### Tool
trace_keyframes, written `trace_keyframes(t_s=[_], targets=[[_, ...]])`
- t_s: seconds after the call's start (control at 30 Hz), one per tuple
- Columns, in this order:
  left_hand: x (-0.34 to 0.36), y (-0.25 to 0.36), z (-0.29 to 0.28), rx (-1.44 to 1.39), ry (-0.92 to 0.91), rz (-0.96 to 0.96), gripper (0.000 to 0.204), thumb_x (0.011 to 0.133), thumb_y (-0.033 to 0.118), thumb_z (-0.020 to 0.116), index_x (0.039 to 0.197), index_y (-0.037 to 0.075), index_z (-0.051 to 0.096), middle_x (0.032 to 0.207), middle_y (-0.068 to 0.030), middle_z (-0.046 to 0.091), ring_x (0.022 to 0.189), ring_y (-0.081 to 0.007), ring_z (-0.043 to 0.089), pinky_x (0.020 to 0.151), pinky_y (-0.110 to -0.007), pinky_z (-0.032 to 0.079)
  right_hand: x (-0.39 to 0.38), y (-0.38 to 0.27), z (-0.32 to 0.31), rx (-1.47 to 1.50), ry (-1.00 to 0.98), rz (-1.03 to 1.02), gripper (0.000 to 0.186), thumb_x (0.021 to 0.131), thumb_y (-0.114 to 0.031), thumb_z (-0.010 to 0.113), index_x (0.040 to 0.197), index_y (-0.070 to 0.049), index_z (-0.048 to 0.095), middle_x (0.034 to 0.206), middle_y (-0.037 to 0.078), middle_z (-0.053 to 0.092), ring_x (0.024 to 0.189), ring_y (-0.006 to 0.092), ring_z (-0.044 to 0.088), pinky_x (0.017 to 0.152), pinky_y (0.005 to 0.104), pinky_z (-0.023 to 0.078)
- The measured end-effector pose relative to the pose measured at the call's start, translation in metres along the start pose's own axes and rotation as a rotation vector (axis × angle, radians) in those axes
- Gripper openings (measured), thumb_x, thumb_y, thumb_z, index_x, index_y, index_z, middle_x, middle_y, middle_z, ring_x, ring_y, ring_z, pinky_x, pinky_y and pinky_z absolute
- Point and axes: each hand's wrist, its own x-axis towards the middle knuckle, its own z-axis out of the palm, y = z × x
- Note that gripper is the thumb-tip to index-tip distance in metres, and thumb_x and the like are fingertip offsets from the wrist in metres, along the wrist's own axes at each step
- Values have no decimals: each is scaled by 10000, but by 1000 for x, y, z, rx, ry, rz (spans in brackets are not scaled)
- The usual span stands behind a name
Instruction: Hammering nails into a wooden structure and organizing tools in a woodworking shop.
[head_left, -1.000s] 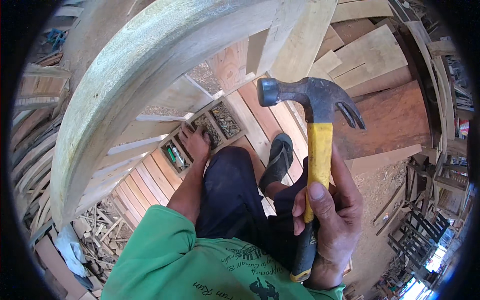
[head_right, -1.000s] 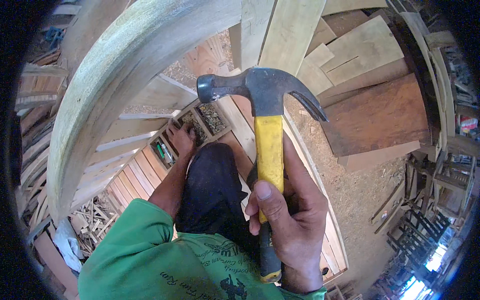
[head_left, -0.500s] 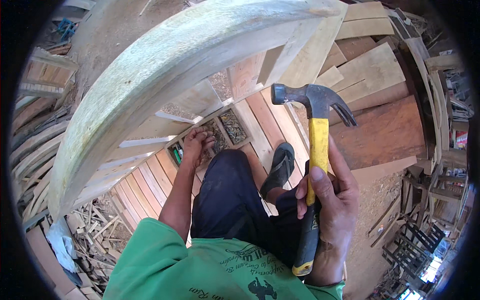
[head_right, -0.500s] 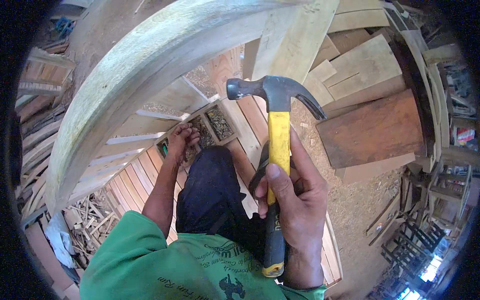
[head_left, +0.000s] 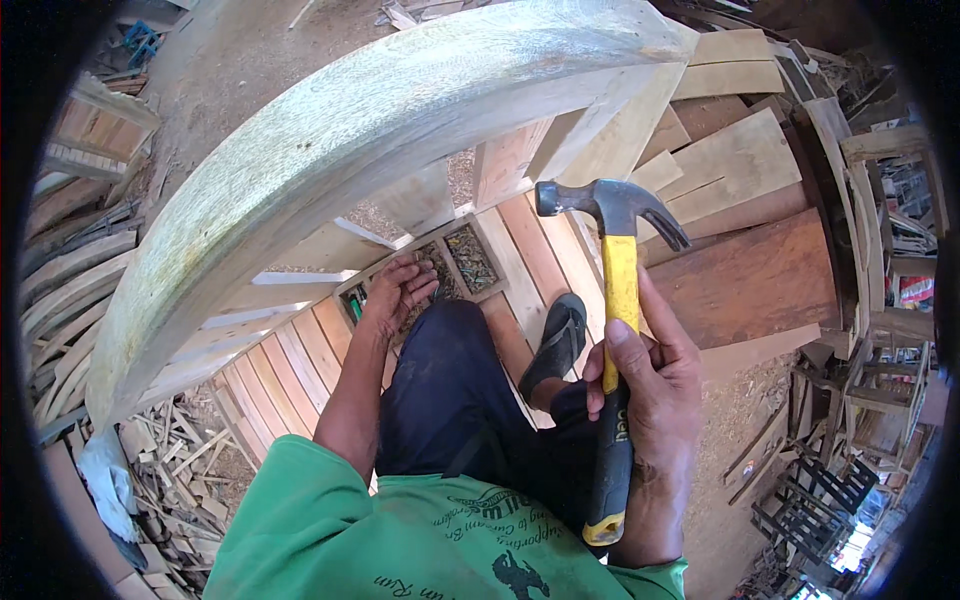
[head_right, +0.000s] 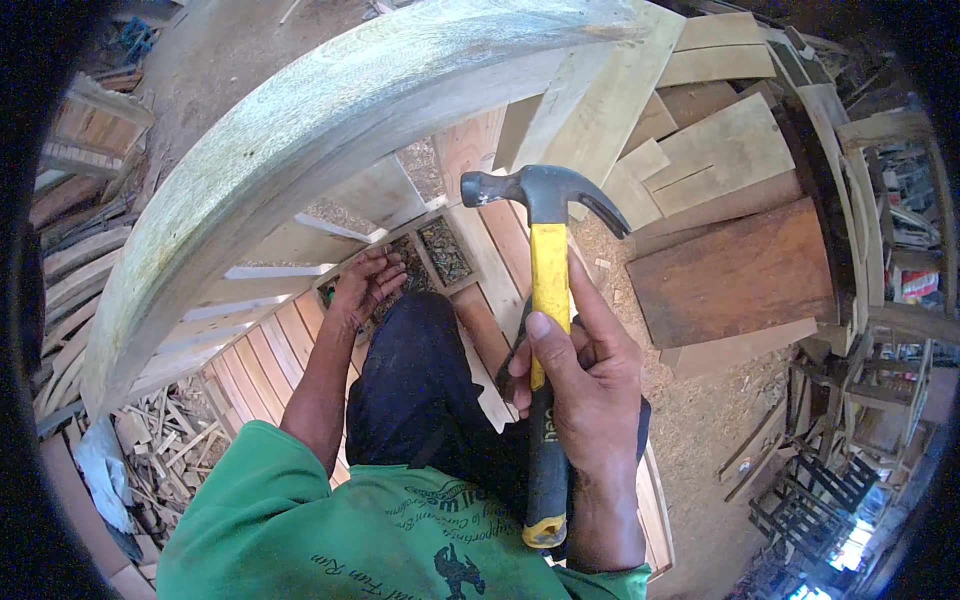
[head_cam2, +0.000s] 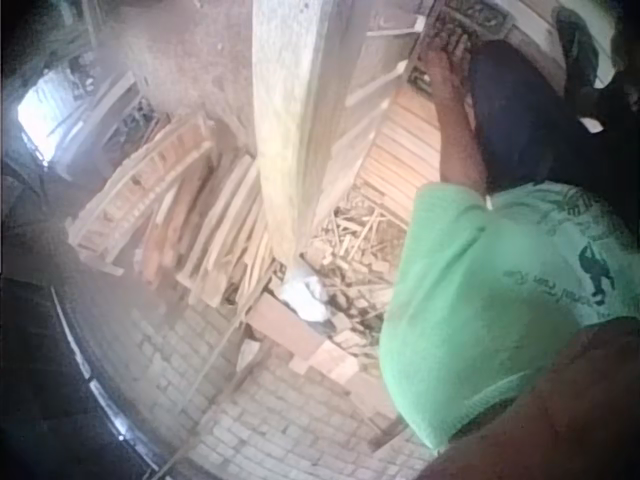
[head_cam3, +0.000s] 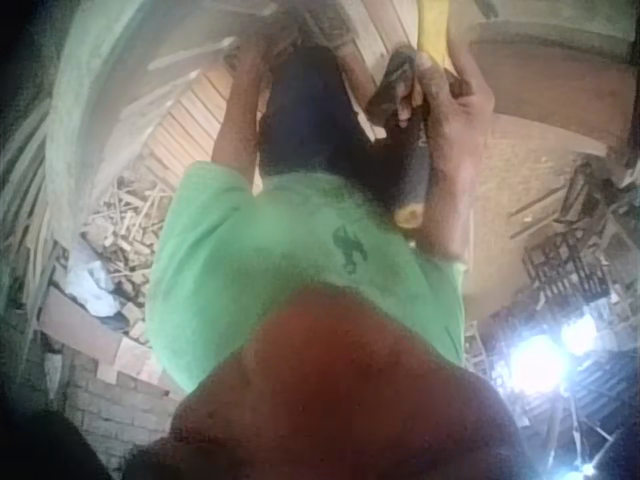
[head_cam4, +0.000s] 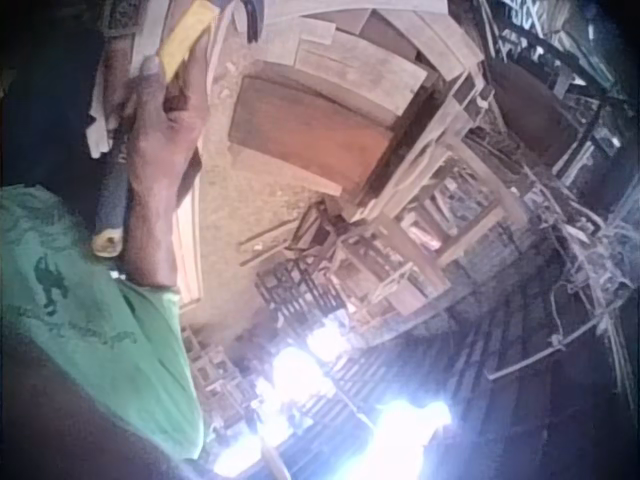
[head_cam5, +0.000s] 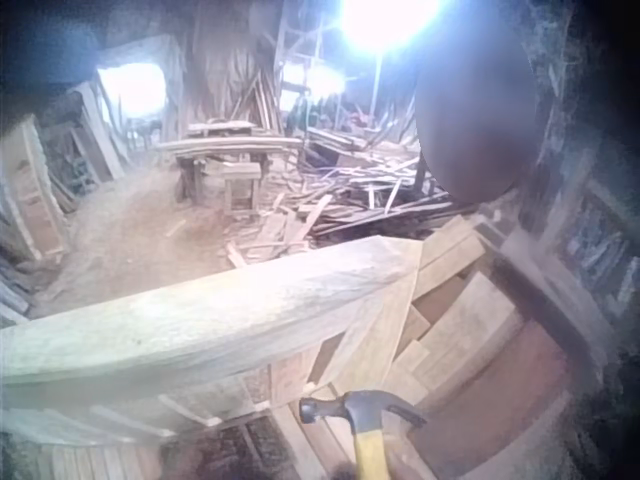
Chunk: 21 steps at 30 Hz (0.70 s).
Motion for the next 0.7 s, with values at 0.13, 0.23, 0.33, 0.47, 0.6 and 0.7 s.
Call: trace_keyframes(t_s=[0.13, 0.23, 0.33, 0.47, 0.6, 0.7], targets=[[-2, 0, 7, -34, 43, -11, 198, 995, 120, 601, 1168, 23, 597, 1034, -119, 688, 973, -280, 694, 903, -436, 613, 2, 1, 0, -34, 0, -1, 577, 992, -98, 641, 1525, -42, 427, 694, 92, 642, 490, 117, 585, 434, 225, 465], [-3, 5, 11, -47, 53, -20, 215, 1011, 176, 601, 1159, 20, 613, 990, -106, 695, 945, -261, 691, 892, -431, 610, 4, 0, 0, -20, -19, 3, 578, 992, -108, 646, 1524, -46, 429, 696, 86, 646, 493, 112, 588, 433, 224, 465], [-7, 11, 19, -149, -63, -24, 245, 1015, 212, 599, 1162, 17, 623, 973, -106, 696, 931, -248, 690, 891, -436, 603, 10, 5, -2, -56, 0, -19, 581, 990, -110, 650, 1524, -48, 430, 698, 80, 648, 493, 108, 587, 435, 223, 467], [-16, 22, 25, -225, -51, -29, 239, 1017, 229, 601, 1152, 36, 643, 939, -85, 702, 876, -204, 676, 789, -356, 583, 20, 10, 2, -71, -25, -33, 574, 993, -107, 645, 1522, -44, 433, 700, 77, 651, 487, 111, 580, 447, 226, 471], [-24, 30, 8, -162, -134, -53, 151, 1006, 198, 629, 1069, 60, 627, 962, -84, 696, 818, -180, 671, 713, -292, 567, 20, 11, 17, -154, -45, -103, 609, 989, -94, 639, 1547, -51, 398, 714, 51, 637, 524, 101, 569, 483, 234, 475], [-66, 35, 40, 40, 29, 31, 168, 990, 161, 653, 1109, 45, 628, 970, -74, 698, 829, -159, 663, 700, -261, 558, 12, 18, 25, -296, 29, -399, 651, 985, -62, 623, 1573, -51, 345, 816, 36, 617, 596, 83, 549, 523, 234, 472]])
